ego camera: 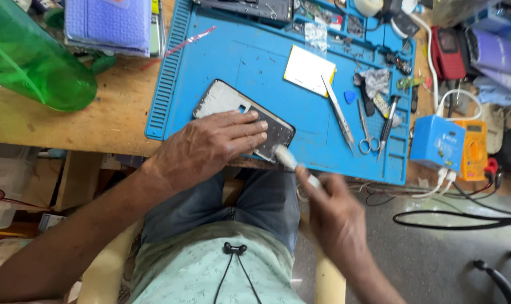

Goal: The person cleans the back surface of a disassembled smartphone using a toothbrush and a metal spatula. They repeatedly brush and scrape the surface to remove residue, occasionally applying liquid from a green spray bottle.

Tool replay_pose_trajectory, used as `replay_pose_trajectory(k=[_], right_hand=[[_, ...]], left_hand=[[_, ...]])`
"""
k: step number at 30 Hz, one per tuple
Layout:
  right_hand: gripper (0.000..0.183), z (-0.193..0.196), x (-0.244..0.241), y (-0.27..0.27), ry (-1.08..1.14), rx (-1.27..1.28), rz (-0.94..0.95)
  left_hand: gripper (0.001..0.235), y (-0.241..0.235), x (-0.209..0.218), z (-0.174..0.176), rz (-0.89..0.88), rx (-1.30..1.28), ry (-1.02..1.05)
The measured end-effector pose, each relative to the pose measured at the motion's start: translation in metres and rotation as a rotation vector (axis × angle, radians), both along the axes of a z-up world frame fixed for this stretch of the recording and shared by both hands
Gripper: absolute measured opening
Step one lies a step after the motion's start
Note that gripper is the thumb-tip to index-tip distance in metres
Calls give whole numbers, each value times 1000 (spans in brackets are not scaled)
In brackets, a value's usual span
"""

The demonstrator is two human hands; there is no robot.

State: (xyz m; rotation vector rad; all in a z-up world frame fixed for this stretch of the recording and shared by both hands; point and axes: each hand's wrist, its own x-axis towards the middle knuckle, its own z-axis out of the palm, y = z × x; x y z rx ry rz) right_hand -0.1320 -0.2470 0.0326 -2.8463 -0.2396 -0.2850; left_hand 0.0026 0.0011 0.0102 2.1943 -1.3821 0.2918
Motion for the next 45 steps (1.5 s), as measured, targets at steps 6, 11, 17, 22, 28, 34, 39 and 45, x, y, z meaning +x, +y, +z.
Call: replay_pose_trajectory(k=[6, 11, 17, 22, 28, 34, 39, 45], right_hand=[[62, -20, 1, -22, 51, -88, -95], [61, -16, 11, -25, 32, -87, -105], [62, -1, 60, 2, 24, -127, 44], [61, -12, 79, 3, 15, -138, 119], [62, -2, 39, -27, 127, -152, -43], [56, -6, 75, 0, 5, -147, 122], [54, 2, 125, 43, 4, -163, 229], [52, 20, 102, 38, 38, -133, 181]], left_hand=[[40, 0, -3, -6, 6, 21, 10], [41, 1, -2, -3, 1, 2, -13], [39, 1, -3, -5, 0, -39, -9], [37, 3, -2, -3, -8, -39, -17], [33, 3, -2, -12, -5, -72, 12], [34, 3, -2, -8, -5, -85, 0], [31, 4, -4, -5, -16, -58, 50], [34, 5, -3, -6, -21, -137, 6]])
